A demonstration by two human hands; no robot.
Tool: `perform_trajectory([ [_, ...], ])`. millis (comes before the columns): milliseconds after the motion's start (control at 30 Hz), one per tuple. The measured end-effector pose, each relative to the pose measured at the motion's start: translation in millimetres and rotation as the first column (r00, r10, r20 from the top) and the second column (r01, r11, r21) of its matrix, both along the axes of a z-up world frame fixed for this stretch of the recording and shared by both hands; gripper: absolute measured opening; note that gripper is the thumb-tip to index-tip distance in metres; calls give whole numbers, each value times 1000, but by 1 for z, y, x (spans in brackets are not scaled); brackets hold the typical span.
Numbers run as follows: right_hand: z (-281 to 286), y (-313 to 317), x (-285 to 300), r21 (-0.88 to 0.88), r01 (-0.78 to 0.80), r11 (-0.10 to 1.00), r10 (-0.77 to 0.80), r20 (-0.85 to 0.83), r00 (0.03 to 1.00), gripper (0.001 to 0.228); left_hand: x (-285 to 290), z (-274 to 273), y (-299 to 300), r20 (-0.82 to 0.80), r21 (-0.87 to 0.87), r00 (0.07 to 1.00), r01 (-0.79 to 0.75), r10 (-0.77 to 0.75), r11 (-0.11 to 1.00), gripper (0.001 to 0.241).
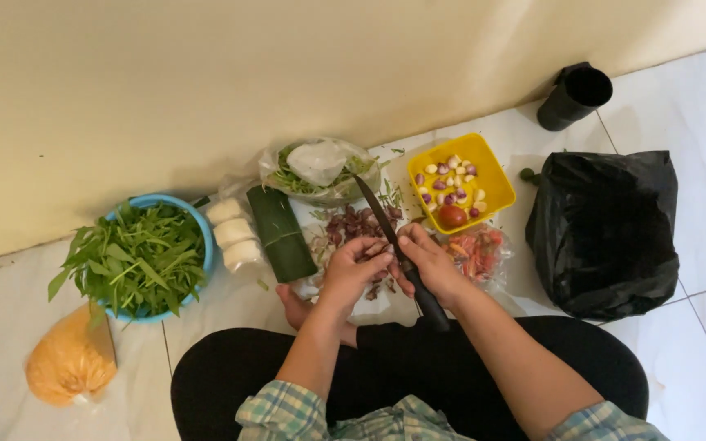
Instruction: Peeling and chopping shallots and garlic on the floor using a knife for food preparation.
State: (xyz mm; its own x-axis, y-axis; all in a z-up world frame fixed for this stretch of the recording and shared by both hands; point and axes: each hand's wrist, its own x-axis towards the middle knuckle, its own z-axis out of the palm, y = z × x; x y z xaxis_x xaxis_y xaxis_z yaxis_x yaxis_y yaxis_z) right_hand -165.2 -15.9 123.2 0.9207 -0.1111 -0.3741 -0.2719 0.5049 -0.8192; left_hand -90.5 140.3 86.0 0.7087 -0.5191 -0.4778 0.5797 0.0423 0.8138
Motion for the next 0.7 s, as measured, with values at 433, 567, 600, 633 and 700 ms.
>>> perform_trajectory([
  [433,7,-13,-3,-45,-115,992,122,205,971,33,17,-33,1,-127,-86,977,-183,172,979,30],
  [567,9,-2,-8,-358,-149,922,233,203,951,41,17,-28,2,-147,-75,967,-219,206,973,29],
  [600,14,2,-8,-495,-159,854,256,134,958,43,17,-22,2,-148,-63,966,-225,214,972,29],
  [633,19,4,-6,-493,-161,855,257,132,957,43,17,-29,1,-150,-60,965,-226,215,972,29],
  [700,29,8,-3,-741,-202,640,260,-39,965,44,19,-42,0,-152,-75,961,-242,229,967,28],
])
